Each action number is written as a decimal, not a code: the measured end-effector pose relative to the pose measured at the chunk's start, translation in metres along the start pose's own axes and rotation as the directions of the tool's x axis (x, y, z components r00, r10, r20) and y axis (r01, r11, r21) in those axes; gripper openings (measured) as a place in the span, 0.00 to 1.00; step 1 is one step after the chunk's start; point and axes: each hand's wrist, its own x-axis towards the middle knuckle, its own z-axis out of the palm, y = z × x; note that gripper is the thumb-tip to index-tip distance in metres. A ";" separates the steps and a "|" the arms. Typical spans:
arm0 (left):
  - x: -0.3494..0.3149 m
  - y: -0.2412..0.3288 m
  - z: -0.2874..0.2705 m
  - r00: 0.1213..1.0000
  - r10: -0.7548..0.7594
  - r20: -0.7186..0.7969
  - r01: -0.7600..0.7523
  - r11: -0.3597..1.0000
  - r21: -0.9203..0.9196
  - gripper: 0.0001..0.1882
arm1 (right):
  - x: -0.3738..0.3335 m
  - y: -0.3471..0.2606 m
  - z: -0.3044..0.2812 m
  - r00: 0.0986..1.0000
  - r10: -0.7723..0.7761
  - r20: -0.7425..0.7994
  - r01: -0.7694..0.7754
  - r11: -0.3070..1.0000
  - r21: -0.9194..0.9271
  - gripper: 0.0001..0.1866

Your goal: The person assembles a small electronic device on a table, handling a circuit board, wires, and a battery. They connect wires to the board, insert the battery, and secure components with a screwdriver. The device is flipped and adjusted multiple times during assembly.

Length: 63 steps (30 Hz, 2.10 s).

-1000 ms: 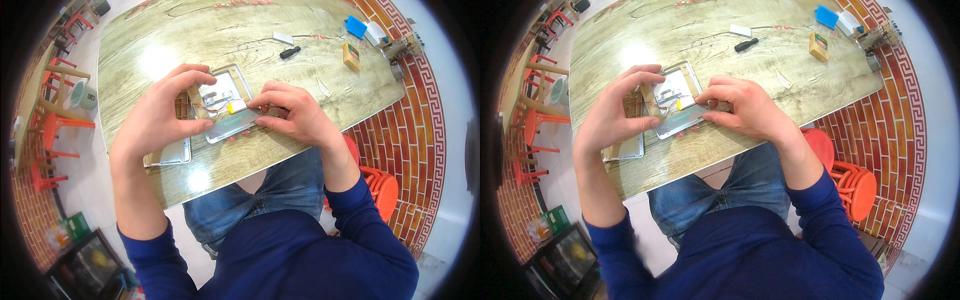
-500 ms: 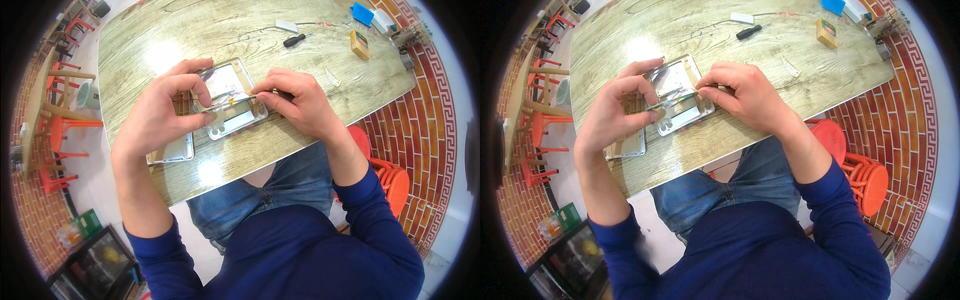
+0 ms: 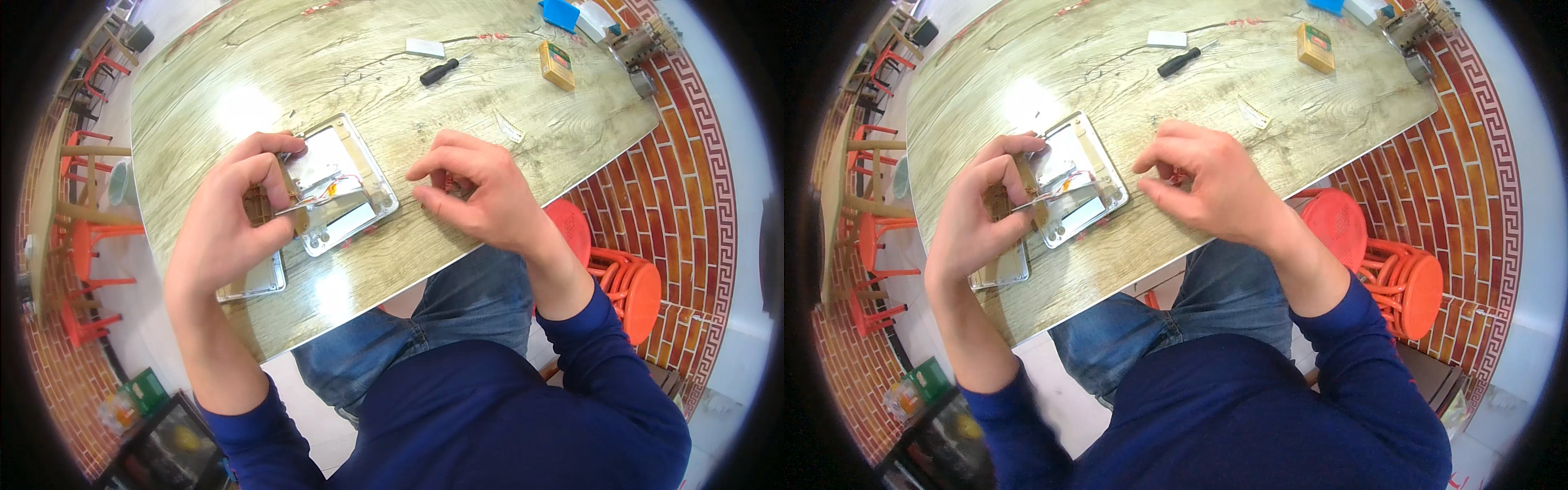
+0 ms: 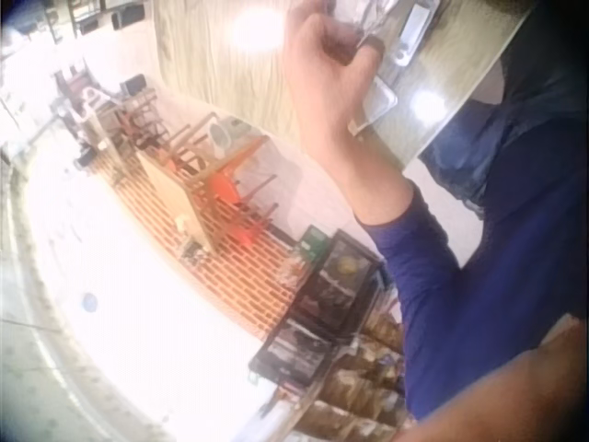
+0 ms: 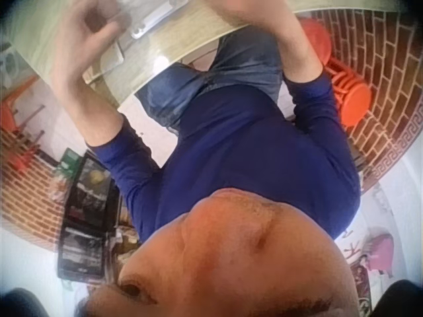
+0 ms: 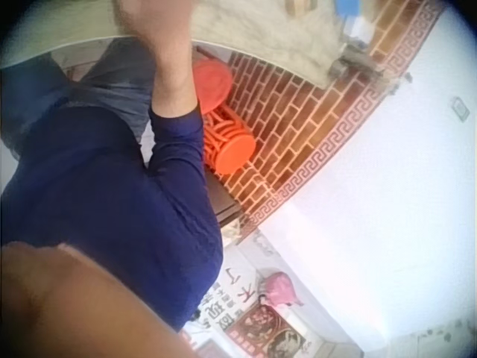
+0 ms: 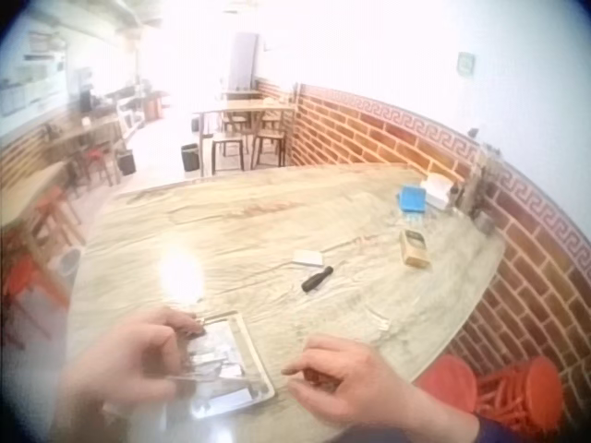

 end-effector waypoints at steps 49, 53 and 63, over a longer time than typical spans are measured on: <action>-0.001 -0.002 0.003 1.000 -0.006 -0.023 0.006 1.000 0.000 0.14 | -0.001 -0.013 0.002 0.987 0.150 -0.061 -0.153 0.987 -0.051 0.05; -0.001 -0.005 0.004 1.000 0.001 -0.027 -0.001 1.000 0.005 0.14 | -0.010 -0.019 0.007 0.976 0.174 -0.127 -0.181 0.983 -0.040 0.05; -0.001 -0.003 0.004 0.999 -0.002 -0.034 0.002 1.000 -0.020 0.13 | -0.016 -0.046 0.064 0.970 -0.230 -0.077 0.204 0.946 -0.251 0.13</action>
